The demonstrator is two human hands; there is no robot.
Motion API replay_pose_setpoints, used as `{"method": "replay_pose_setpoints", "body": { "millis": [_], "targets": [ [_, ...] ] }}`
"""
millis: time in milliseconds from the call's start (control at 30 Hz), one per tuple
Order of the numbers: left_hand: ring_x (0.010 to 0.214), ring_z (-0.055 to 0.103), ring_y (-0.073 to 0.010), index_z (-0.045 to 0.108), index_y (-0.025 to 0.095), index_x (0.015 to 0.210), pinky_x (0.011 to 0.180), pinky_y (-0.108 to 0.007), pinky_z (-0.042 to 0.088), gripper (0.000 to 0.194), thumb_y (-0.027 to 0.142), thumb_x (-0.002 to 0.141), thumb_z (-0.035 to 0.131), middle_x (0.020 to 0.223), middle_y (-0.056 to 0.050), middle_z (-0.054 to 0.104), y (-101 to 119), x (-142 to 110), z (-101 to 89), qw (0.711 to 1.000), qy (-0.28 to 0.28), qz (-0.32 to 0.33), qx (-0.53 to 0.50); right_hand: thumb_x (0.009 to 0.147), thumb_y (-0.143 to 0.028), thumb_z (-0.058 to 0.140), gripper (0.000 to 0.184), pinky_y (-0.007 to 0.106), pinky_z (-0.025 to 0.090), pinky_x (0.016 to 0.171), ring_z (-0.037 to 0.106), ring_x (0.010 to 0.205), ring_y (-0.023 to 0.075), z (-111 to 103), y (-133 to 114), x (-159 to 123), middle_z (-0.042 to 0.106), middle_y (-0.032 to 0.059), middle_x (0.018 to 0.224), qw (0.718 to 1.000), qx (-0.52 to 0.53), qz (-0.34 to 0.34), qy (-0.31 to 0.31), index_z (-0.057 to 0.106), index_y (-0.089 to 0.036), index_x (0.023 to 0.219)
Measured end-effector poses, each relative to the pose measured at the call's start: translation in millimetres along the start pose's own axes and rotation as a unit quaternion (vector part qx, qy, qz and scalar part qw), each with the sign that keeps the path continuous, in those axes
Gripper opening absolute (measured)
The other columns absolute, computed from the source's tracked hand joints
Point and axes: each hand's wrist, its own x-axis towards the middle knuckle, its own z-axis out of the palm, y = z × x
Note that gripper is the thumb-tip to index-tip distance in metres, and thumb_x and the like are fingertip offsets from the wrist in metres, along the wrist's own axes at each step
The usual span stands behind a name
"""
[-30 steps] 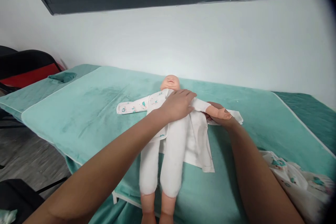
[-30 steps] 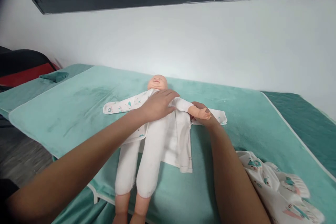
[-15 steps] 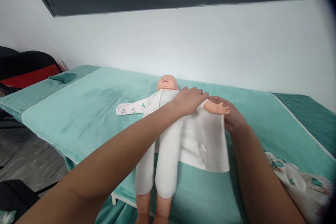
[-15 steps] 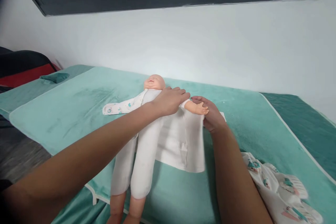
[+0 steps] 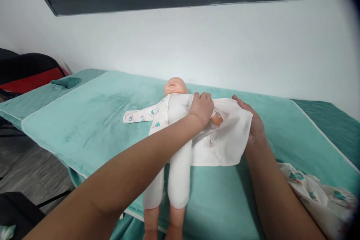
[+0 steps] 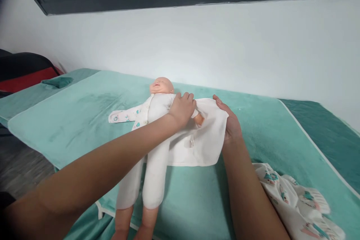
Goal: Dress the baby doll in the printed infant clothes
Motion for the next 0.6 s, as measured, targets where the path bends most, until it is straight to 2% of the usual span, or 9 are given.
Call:
{"method": "replay_pose_setpoints", "body": {
  "millis": [67, 200, 300, 367, 433, 533, 600],
  "targets": [
    [0.11, 0.049, -0.0301, 0.06, 0.01, 0.121, 0.09, -0.043, 0.036, 0.033, 0.014, 0.089, 0.055, 0.123, -0.018, 0.057, 3.5, 2.5, 7.9, 0.999, 0.018, -0.029, -0.011, 0.083, -0.054, 0.056, 0.051, 0.048, 0.058, 0.075, 0.069, 0.091, 0.0292, 5.2, 0.6, -4.2, 0.071, 0.0059, 0.099, 0.994, 0.085, 0.052, -0.043, 0.058, -0.027, 0.126],
    [0.114, 0.051, -0.0312, 0.053, 0.012, 0.127, 0.095, -0.044, 0.039, 0.046, 0.018, 0.082, 0.063, 0.13, -0.017, 0.053, 0.6, 4.1, 11.5, 0.995, -0.016, -0.053, -0.085, 0.081, -0.046, 0.064, 0.056, 0.04, 0.058, 0.076, 0.068, 0.09, 0.0239, 16.3, -4.2, -16.6, 0.069, 0.0021, 0.1, 0.981, 0.154, 0.059, -0.101, 0.054, -0.031, 0.134],
    [0.111, 0.055, -0.0288, 0.058, 0.012, 0.117, 0.094, -0.04, 0.042, 0.033, 0.023, 0.086, 0.057, 0.124, -0.016, 0.056, -12.2, 1.6, 3.6, 0.978, -0.022, -0.028, -0.207, 0.077, -0.039, 0.073, 0.056, 0.033, 0.056, 0.08, 0.067, 0.092, 0.0195, 24.2, -9.9, -24.0, 0.067, 0.0014, 0.11, 0.969, 0.176, 0.053, -0.166, 0.056, -0.033, 0.131],
    [0.103, 0.058, -0.0259, 0.062, 0.014, 0.106, 0.086, -0.035, 0.046, 0.022, 0.021, 0.085, 0.055, 0.115, -0.014, 0.061, -24.9, -1.8, -3.5, 0.957, -0.009, -0.021, -0.288, 0.078, -0.037, 0.074, 0.056, 0.032, 0.054, 0.085, 0.064, 0.097, 0.0185, 28.6, -11.5, -26.6, 0.063, 0.0026, 0.123, 0.959, 0.185, 0.029, -0.212, 0.055, -0.034, 0.131],
    [0.09, 0.061, -0.023, 0.062, 0.014, 0.097, 0.076, -0.032, 0.046, 0.017, 0.015, 0.082, 0.054, 0.103, -0.012, 0.066, -38.4, -6.5, -9.6, 0.932, 0.002, -0.047, -0.358, 0.08, -0.037, 0.074, 0.056, 0.034, 0.052, 0.09, 0.062, 0.102, 0.0186, 32.0, -10.2, -27.6, 0.058, 0.0038, 0.131, 0.953, 0.174, 0.009, -0.25, 0.053, -0.035, 0.132],
    [0.082, 0.061, -0.0211, 0.062, 0.016, 0.089, 0.071, -0.031, 0.044, 0.016, 0.012, 0.08, 0.05, 0.093, -0.009, 0.069, -55.2, -14.6, -14.8, 0.885, 0.007, -0.12, -0.449, 0.082, -0.036, 0.074, 0.047, 0.033, 0.05, 0.089, 0.059, 0.101, 0.0175, 36.0, -4.7, -29.0, 0.06, 0.0041, 0.12, 0.955, 0.086, -0.006, -0.282, 0.056, -0.031, 0.125],
    [0.083, 0.061, -0.0209, 0.062, 0.018, 0.082, 0.07, -0.031, 0.043, 0.016, 0.012, 0.079, 0.048, 0.09, -0.007, 0.07, -61.9, -19.1, -15.7, 0.855, 0.006, -0.138, -0.5, 0.083, -0.035, 0.073, 0.034, 0.03, 0.049, 0.084, 0.059, 0.094, 0.0161, 39.3, -2.0, -31.7, 0.061, 0.0025, 0.106, 0.947, 0.023, -0.005, -0.319, 0.06, -0.026, 0.113]
  ]
}}
